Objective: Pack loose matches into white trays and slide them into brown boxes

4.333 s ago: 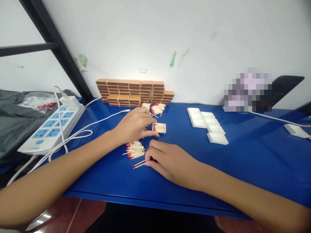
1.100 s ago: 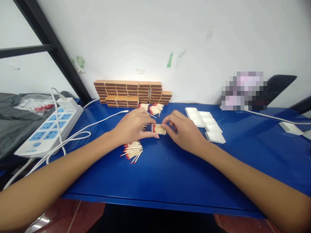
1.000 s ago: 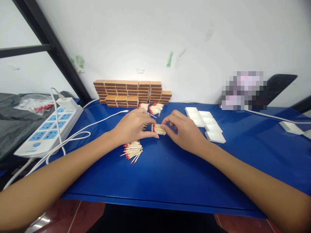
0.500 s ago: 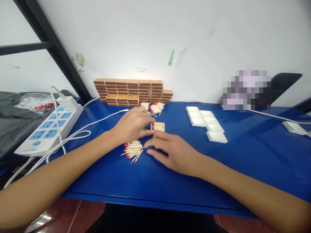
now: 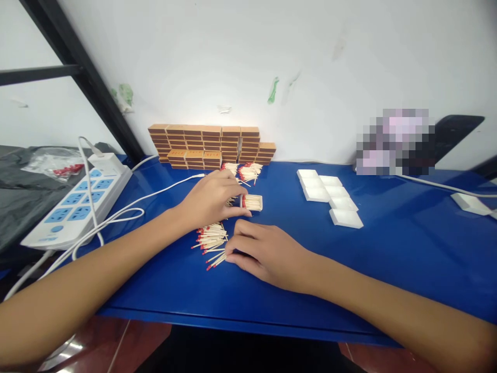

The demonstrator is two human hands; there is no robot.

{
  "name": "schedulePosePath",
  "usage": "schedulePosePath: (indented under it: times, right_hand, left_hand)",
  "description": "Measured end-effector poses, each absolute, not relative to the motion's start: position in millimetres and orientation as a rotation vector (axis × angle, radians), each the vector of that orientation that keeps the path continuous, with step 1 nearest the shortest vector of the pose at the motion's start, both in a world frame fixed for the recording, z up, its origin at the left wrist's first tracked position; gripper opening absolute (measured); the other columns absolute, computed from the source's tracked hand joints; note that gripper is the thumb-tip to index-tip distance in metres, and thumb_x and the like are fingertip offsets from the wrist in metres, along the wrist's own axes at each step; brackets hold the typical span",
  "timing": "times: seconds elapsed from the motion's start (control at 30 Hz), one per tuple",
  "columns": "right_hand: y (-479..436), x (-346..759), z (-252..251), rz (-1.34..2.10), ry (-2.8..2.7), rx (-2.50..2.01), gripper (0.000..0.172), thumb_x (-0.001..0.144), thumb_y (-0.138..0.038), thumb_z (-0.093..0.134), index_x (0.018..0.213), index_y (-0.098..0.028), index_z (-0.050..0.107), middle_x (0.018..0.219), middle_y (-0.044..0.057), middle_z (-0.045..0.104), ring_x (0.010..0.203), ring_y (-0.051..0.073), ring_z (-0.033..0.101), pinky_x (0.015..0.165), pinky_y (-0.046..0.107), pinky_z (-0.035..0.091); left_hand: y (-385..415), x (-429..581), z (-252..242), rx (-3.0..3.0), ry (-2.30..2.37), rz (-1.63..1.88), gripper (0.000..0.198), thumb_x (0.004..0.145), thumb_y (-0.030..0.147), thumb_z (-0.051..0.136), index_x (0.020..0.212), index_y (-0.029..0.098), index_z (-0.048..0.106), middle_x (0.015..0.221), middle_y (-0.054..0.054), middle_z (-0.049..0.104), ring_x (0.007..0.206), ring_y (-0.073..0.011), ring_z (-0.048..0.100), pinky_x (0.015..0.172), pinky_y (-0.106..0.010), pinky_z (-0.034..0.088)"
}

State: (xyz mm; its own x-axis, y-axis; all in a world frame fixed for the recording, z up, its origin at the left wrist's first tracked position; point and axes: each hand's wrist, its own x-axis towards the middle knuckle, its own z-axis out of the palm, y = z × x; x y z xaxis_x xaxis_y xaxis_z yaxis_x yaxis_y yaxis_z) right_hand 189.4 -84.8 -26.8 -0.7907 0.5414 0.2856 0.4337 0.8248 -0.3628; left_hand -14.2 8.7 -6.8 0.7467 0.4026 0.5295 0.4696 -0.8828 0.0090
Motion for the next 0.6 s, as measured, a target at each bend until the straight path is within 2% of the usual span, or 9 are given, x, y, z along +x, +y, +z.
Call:
schedulePosePath:
  times: [0.27,0.6]
  right_hand:
    - [-85,188,-21,0.472,-2.642,-0.81,0.015,0.105,-0.029,0.058,0.1,-0.018,0.067,0.099,0.003,0.064,0.083,0.014,0.062,0.072,0.028,0.048]
    - [-87,192,-13,0.539,-2.668,-0.833,0.015,0.105,-0.032,0.059,0.101,-0.019,0.064,0.101,0.003,0.063,0.08,0.014,0.061,0.069,0.029,0.045]
  left_hand:
    - [8,-14,-6,-2.81,-0.695,-0.801,0.043,0.086,0.054,0.077,0.101,0.014,0.075,0.087,-0.008,0.071,0.089,-0.0224,0.063,0.078,-0.033,0.051]
    - [8,-14,-6,-2.819,-0.714,-0.802,0.042,0.086,0.054,0.077,0.102,0.016,0.076,0.089,-0.008,0.072,0.09,-0.0222,0.064,0.079,-0.034,0.051]
